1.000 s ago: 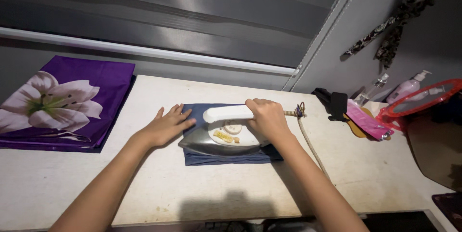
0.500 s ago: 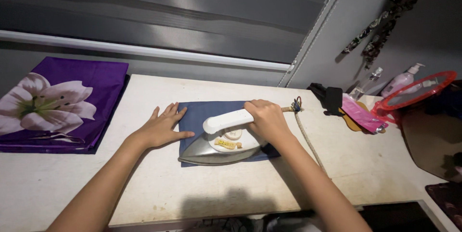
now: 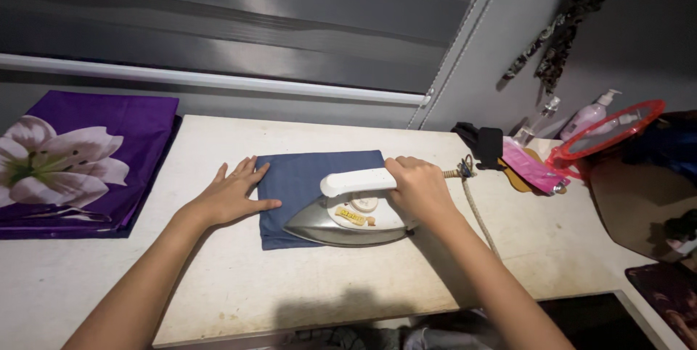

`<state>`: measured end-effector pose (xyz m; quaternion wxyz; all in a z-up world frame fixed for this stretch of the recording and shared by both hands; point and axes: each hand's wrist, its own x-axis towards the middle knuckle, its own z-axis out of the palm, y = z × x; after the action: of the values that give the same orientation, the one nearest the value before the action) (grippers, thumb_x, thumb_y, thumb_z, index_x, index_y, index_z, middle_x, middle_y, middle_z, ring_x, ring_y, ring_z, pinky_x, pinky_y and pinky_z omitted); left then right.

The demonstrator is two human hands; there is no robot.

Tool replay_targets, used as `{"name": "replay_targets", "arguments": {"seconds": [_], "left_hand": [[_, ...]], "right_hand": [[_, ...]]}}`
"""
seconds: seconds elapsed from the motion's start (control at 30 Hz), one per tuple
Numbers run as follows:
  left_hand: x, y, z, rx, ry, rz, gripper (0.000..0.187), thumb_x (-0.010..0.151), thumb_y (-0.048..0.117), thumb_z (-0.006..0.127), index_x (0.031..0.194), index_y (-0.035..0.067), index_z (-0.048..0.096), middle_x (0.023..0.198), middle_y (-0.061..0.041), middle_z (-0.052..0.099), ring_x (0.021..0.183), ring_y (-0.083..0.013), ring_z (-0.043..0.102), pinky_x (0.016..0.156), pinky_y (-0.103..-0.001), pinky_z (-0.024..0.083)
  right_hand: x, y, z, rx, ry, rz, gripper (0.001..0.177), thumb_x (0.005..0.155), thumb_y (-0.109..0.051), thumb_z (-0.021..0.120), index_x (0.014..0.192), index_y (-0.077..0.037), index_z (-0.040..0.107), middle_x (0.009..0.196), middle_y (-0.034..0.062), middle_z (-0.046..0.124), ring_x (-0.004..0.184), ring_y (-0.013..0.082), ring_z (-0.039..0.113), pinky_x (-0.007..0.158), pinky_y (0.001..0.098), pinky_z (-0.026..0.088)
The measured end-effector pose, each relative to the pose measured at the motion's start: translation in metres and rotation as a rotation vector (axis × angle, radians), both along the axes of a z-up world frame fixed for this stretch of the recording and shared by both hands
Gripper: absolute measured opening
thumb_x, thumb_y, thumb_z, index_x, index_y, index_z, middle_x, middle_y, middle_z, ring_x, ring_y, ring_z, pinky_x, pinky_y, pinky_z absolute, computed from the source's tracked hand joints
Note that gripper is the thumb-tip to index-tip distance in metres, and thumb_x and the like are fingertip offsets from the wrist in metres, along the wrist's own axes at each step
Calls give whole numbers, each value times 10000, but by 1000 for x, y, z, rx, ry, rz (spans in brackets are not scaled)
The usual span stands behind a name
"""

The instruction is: The person irons a blue cloth on a white table using a white iron. They repeatedly smooth the fabric, fold it, and place it on top of a purple cloth with a flower print.

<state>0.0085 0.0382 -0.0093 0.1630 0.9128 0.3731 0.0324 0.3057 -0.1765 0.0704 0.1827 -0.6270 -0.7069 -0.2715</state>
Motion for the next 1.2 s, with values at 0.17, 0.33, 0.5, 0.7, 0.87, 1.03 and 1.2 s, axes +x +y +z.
{"name": "replay_targets", "arguments": {"seconds": [0.17, 0.33, 0.5, 0.7, 0.87, 1.03, 1.2], "left_hand": [[1, 0, 0, 7, -5, 2, 1160, 723, 854, 571, 1606, 175, 244, 1693, -148, 95, 1582, -245, 51, 1271, -493, 23], [3, 3, -5, -16, 17, 27, 1152, 711, 854, 571, 1602, 203, 240, 1700, -129, 84, 1583, -235, 41, 1276, -482, 13], [-7, 18, -9, -45, -32, -85, 1233, 679, 801, 657, 1624, 166, 183, 1696, -182, 40, 1589, -247, -33, 1267, -492, -20], [-7, 20, -11, -91, 21, -102, 1445, 546, 829, 775, 1622, 136, 105, 1694, -184, -1, 1587, -241, -67, 1265, -482, -29], [-7, 19, -9, -91, 15, -103, 1477, 523, 834, 785, 1621, 110, 112, 1692, -202, 17, 1589, -260, -49, 1267, -488, -18], [-7, 18, -8, -84, 25, -97, 1491, 510, 830, 799, 1619, 108, 112, 1691, -211, 23, 1592, -265, -42, 1269, -489, -10], [-6, 17, -7, -80, 6, -92, 1522, 504, 807, 817, 1621, 105, 60, 1687, -200, 52, 1587, -261, -12, 1267, -489, 2]], "right_hand": [[7, -12, -3, -7, -12, -74, 279, 612, -41, 717, 876, -58, 630, 764, 96, 652, 743, 318, 675, 640, 439, 538], [13, -14, -5, 6, -14, -98, 253, 637, -58, 735, 867, -69, 627, 765, 91, 658, 758, 315, 678, 646, 442, 541], [8, -5, -7, 0, -3, -186, 298, 630, -90, 762, 897, -66, 632, 754, 99, 671, 753, 311, 689, 636, 444, 544], [-4, 13, -10, -2, 7, -317, 316, 670, -186, 801, 890, -45, 622, 766, 147, 699, 717, 336, 706, 629, 446, 563], [-13, 32, -11, -6, 21, -416, 293, 698, -195, 789, 883, -41, 622, 750, 161, 700, 674, 338, 713, 616, 437, 569], [-14, 52, -16, 70, 77, -409, 241, 726, -187, 767, 836, -27, 624, 718, 172, 691, 627, 352, 704, 583, 451, 562], [-10, 80, -23, 95, 44, -443, 135, 732, -83, 700, 835, -27, 634, 704, 166, 693, 634, 339, 716, 591, 438, 574]]}}
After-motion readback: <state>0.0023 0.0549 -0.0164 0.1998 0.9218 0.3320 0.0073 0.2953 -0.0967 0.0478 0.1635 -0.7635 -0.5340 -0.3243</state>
